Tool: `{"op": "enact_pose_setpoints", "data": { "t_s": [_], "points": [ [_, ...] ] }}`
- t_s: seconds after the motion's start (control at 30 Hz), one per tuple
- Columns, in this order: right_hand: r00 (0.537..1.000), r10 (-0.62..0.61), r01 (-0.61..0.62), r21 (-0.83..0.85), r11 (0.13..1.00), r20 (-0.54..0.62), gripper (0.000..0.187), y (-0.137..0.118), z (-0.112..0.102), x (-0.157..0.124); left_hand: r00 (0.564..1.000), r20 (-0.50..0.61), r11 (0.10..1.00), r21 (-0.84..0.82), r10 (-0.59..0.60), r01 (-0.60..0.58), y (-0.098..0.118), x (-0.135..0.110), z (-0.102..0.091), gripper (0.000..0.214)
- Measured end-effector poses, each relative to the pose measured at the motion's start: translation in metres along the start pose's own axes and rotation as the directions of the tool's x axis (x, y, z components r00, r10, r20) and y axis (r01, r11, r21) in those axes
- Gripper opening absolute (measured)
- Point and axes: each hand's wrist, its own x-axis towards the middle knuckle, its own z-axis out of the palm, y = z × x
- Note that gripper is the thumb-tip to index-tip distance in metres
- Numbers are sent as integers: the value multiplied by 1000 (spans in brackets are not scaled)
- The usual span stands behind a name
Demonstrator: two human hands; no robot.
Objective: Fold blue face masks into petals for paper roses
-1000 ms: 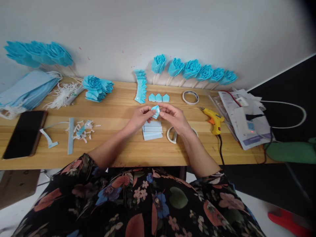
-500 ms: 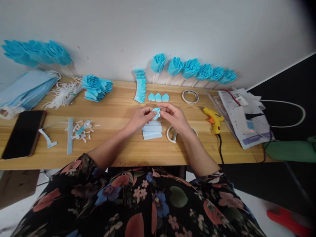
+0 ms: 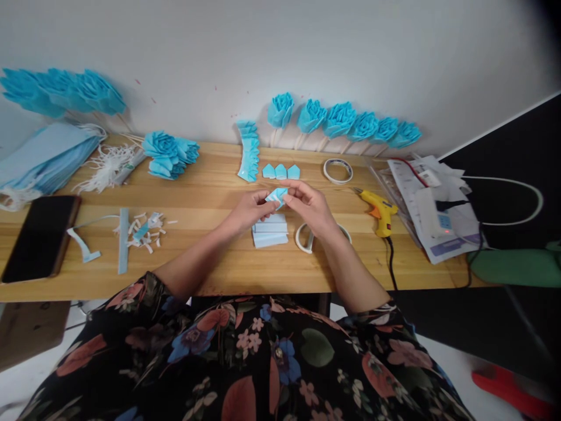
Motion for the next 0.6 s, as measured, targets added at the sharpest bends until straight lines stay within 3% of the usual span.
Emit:
{"op": "enact_pose_setpoints", "data": {
  "t_s": [0.27, 0.43, 0.6],
  "points": [
    [1000, 3, -3, 17, 1000, -26, 33, 0, 0, 0, 1000, -18, 999, 39, 19, -18, 5, -1, 2, 20],
    [998, 5, -5, -3, 1000, -62, 37, -2, 1, 0, 995, -93, 999, -25, 41, -44, 4, -1, 2, 22],
    [996, -9, 9, -4, 1000, -88, 37, 2, 2, 1, 999, -31, 999, -35, 25, -26, 5, -2, 4, 21]
  ]
}}
